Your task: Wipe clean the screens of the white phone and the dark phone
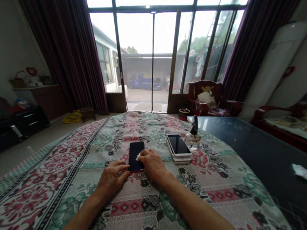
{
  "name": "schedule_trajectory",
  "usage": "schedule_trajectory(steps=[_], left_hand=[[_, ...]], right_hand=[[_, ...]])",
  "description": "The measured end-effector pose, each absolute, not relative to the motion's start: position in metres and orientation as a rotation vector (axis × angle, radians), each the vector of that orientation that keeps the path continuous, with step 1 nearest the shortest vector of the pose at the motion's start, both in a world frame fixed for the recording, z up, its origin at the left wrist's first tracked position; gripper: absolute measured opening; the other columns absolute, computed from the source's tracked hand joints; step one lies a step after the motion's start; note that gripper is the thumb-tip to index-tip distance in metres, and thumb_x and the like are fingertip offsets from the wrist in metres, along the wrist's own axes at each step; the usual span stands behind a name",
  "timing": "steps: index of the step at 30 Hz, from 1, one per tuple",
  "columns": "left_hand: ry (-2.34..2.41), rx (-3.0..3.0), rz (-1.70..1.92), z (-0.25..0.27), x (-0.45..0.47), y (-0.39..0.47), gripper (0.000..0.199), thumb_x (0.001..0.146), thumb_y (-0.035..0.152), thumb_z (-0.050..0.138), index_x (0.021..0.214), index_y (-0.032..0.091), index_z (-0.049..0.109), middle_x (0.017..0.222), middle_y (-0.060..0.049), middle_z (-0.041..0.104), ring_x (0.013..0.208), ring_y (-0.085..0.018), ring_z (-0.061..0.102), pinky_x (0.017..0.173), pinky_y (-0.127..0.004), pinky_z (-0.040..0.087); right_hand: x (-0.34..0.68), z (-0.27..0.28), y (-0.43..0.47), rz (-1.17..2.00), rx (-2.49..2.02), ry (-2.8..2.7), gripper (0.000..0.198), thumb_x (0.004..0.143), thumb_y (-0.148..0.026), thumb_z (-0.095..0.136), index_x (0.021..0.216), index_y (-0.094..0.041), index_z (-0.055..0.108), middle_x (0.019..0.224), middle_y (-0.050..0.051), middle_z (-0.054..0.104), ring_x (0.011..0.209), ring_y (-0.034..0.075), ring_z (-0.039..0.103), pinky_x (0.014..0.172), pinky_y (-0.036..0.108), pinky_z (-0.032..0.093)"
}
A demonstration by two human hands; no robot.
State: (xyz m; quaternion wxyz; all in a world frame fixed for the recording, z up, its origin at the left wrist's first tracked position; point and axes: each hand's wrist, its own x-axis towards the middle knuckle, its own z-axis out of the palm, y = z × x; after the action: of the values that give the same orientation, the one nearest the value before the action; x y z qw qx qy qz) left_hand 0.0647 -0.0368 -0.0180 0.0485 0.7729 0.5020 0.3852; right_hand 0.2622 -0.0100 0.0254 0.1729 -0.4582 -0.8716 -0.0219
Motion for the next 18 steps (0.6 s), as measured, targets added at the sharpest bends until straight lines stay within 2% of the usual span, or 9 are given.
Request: schedule_trajectory(steps=[5, 9, 12, 15, 18], left_hand=[[1.538, 2.347, 1.22, -0.021, 0.066, -0.036, 0.017, 0.077, 0.019, 0.068, 0.091, 0.024, 0.075, 0.101, -0.004, 0.071, 0.098, -0.021, 0.063, 0.091, -0.036, 0.051], [1.547, 2.354, 1.192, -0.021, 0.065, -0.035, 0.017, 0.077, 0.019, 0.068, 0.092, 0.024, 0.075, 0.102, -0.004, 0.071, 0.099, -0.021, 0.063, 0.092, -0.036, 0.051], [1.529, 2.364, 1.177, -0.019, 0.065, -0.036, 0.017, 0.078, 0.018, 0.067, 0.091, 0.024, 0.075, 0.101, -0.004, 0.07, 0.098, -0.021, 0.063, 0.091, -0.036, 0.05], [1.515, 2.359, 1.186, -0.018, 0.065, -0.037, 0.017, 0.078, 0.018, 0.066, 0.091, 0.025, 0.075, 0.099, -0.004, 0.071, 0.097, -0.02, 0.063, 0.091, -0.036, 0.05], [1.533, 2.345, 1.192, -0.019, 0.065, -0.037, 0.017, 0.078, 0.02, 0.067, 0.092, 0.025, 0.075, 0.101, -0.003, 0.071, 0.098, -0.02, 0.063, 0.092, -0.036, 0.05]], right_hand=[[0.288, 0.033, 0.001, -0.179, -1.63, -2.365, 0.032, 0.077, 0.0, 0.051, 0.088, -0.02, 0.074, 0.1, 0.01, 0.066, 0.097, 0.024, 0.054, 0.077, 0.03, 0.042], [0.286, 0.033, -0.004, -0.19, -1.487, -2.331, 0.041, 0.076, 0.003, 0.05, 0.1, -0.022, 0.072, 0.11, 0.007, 0.065, 0.103, 0.023, 0.052, 0.086, 0.029, 0.042], [0.274, 0.029, -0.008, -0.161, -1.331, -2.392, 0.038, 0.081, -0.001, 0.051, 0.104, -0.024, 0.071, 0.112, 0.005, 0.064, 0.106, 0.022, 0.051, 0.089, 0.03, 0.041], [0.267, 0.025, -0.007, -0.128, -1.23, -2.462, 0.035, 0.086, -0.007, 0.05, 0.107, -0.027, 0.07, 0.111, 0.004, 0.065, 0.105, 0.021, 0.052, 0.089, 0.031, 0.042], [0.272, 0.026, -0.002, -0.133, -1.332, -2.447, 0.034, 0.084, -0.007, 0.052, 0.104, -0.026, 0.071, 0.109, 0.005, 0.066, 0.103, 0.021, 0.053, 0.086, 0.032, 0.042]])
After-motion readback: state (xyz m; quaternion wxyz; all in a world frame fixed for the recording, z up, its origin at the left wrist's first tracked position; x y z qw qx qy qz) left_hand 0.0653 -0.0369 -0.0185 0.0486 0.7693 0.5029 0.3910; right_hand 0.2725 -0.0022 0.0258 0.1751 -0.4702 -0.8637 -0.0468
